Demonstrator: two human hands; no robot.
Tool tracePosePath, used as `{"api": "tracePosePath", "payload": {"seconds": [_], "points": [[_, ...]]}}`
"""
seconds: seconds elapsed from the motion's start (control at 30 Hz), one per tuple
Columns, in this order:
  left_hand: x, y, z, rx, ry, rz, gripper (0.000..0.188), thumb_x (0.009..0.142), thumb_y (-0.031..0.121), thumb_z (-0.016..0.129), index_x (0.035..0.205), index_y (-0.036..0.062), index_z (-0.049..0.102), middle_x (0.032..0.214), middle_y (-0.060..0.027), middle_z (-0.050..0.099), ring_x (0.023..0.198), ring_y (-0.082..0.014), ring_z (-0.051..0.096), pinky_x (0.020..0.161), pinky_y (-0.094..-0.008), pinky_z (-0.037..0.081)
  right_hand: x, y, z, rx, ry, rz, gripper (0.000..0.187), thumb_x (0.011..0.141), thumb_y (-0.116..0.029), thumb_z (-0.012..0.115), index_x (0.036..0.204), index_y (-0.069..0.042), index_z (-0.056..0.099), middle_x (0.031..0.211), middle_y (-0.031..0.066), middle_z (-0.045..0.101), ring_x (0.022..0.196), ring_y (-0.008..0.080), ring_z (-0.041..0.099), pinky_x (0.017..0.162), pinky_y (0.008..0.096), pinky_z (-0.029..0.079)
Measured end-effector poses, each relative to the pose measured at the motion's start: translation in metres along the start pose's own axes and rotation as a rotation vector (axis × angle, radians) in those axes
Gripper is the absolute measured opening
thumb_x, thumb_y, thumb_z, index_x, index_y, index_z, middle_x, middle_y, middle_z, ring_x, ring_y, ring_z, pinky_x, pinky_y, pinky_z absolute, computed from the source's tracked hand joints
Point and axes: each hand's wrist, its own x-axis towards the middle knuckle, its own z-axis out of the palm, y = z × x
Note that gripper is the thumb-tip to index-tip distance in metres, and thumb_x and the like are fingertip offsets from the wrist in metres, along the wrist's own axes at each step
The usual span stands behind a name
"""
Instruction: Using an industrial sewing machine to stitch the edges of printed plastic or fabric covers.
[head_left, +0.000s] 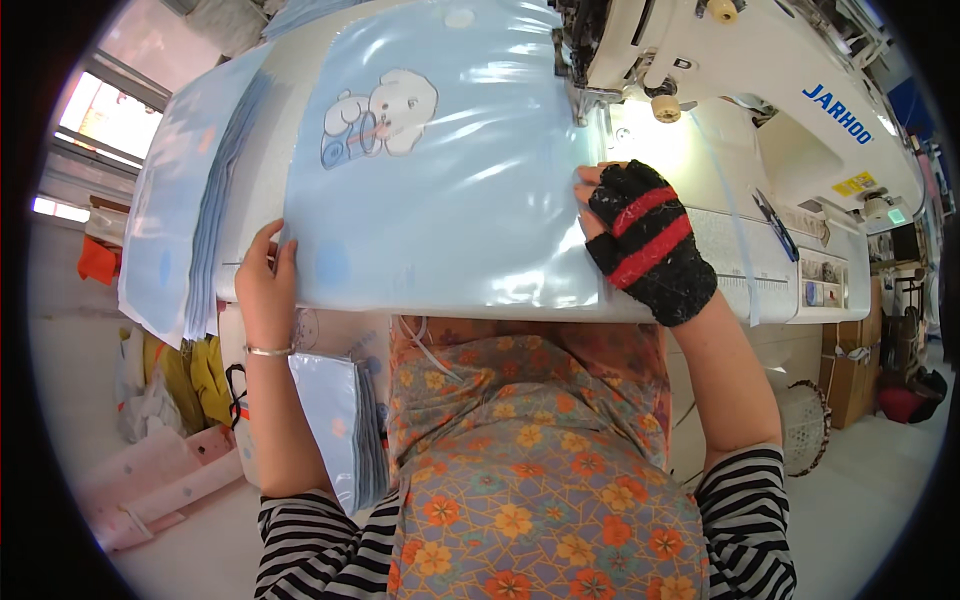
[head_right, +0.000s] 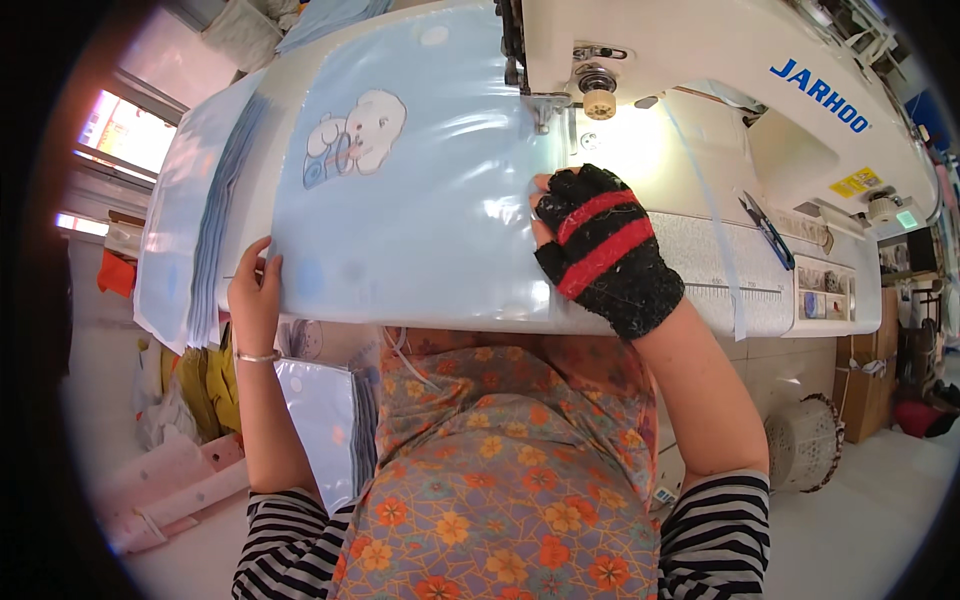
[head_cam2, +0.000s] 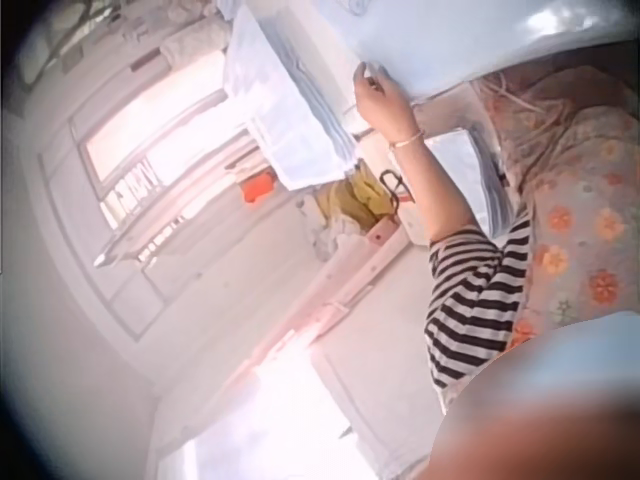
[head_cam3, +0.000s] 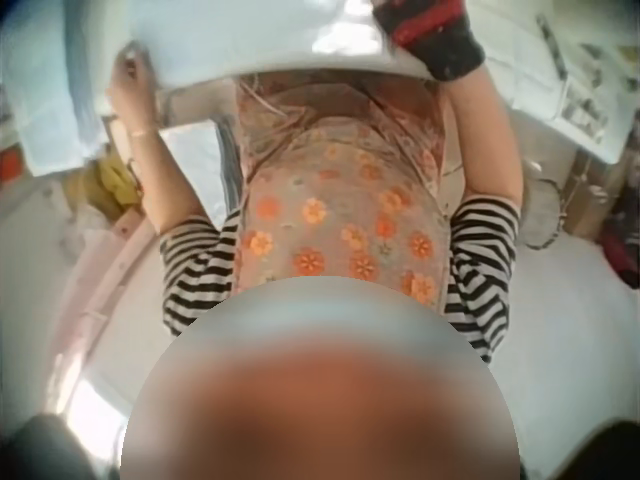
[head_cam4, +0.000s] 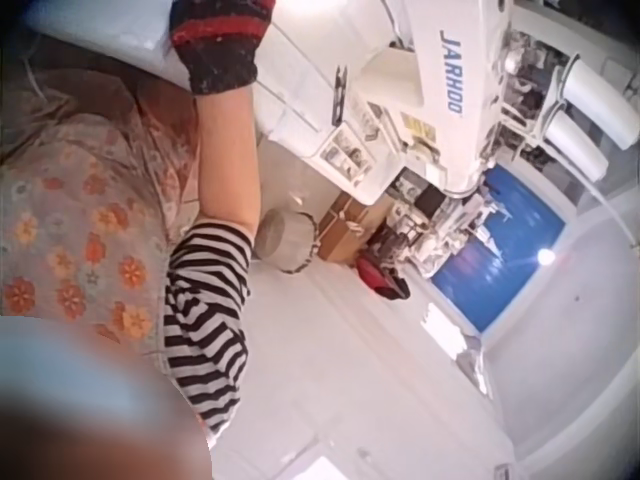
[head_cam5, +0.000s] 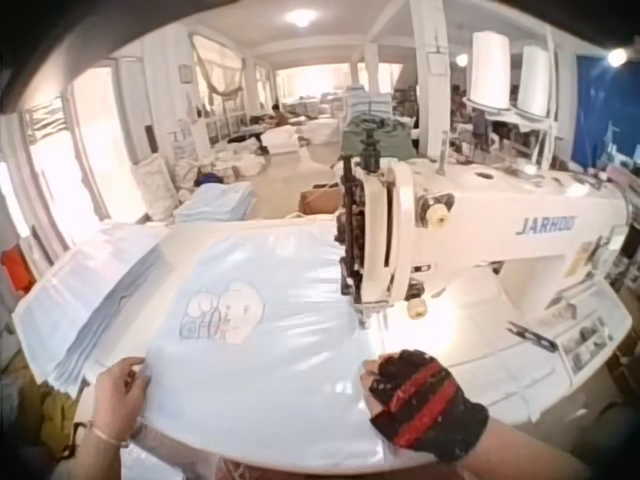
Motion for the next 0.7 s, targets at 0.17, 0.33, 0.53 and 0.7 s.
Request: {"api": "tracePosePath", "payload": {"seconds": [0.17, 0.33, 0.53, 0.7], "points": [[0.041, -0.002, 0.016, 0.090, 0.031, 0.180, 0.029, 0.088, 0.012, 0.065, 0.117, 0.0070, 0.064, 0.075, -0.0128, 0.061, 0.063, -0.0246, 0.055, 0.063, -0.0344, 0.047, -0.001, 0.001, 0.001, -0.002, 0.007, 0.002, 0.025, 0.077, -0.004, 0.065, 0.102, -0.003, 0.064, 0.111, 0.0136, 0.065, 0.102, 0.0334, 0.061, 0.094, 0.0439, 0.047], [0.072, 0.006, 0.031, 0.127, 0.042, 0.218, 0.029, 0.089, 0.013, 0.064, 0.118, 0.0078, 0.064, 0.077, -0.0143, 0.062, 0.066, -0.0279, 0.058, 0.065, -0.0366, 0.048, 0.002, 0.003, 0.003, -0.034, 0.003, 0.017, 0.025, 0.077, -0.006, 0.066, 0.101, -0.002, 0.064, 0.113, 0.0141, 0.065, 0.103, 0.0326, 0.061, 0.096, 0.0432, 0.047], [0.112, 0.010, 0.049, 0.199, 0.050, 0.268, 0.028, 0.091, 0.015, 0.061, 0.118, 0.0087, 0.063, 0.086, -0.0174, 0.066, 0.076, -0.0320, 0.064, 0.071, -0.0392, 0.050, 0.006, 0.006, 0.005, -0.064, -0.043, 0.047, 0.034, 0.079, -0.012, 0.065, 0.111, -0.002, 0.062, 0.120, 0.0144, 0.062, 0.109, 0.0329, 0.058, 0.101, 0.0435, 0.043], [0.134, 0.016, 0.059, 0.256, 0.064, 0.289, 0.027, 0.092, 0.016, 0.060, 0.118, 0.0087, 0.063, 0.090, -0.0177, 0.068, 0.083, -0.0318, 0.066, 0.074, -0.0396, 0.051, 0.007, 0.006, 0.008, -0.053, -0.038, 0.087, 0.038, 0.079, -0.012, 0.065, 0.116, -0.002, 0.060, 0.126, 0.0158, 0.059, 0.114, 0.0339, 0.055, 0.102, 0.0446, 0.042]]}}
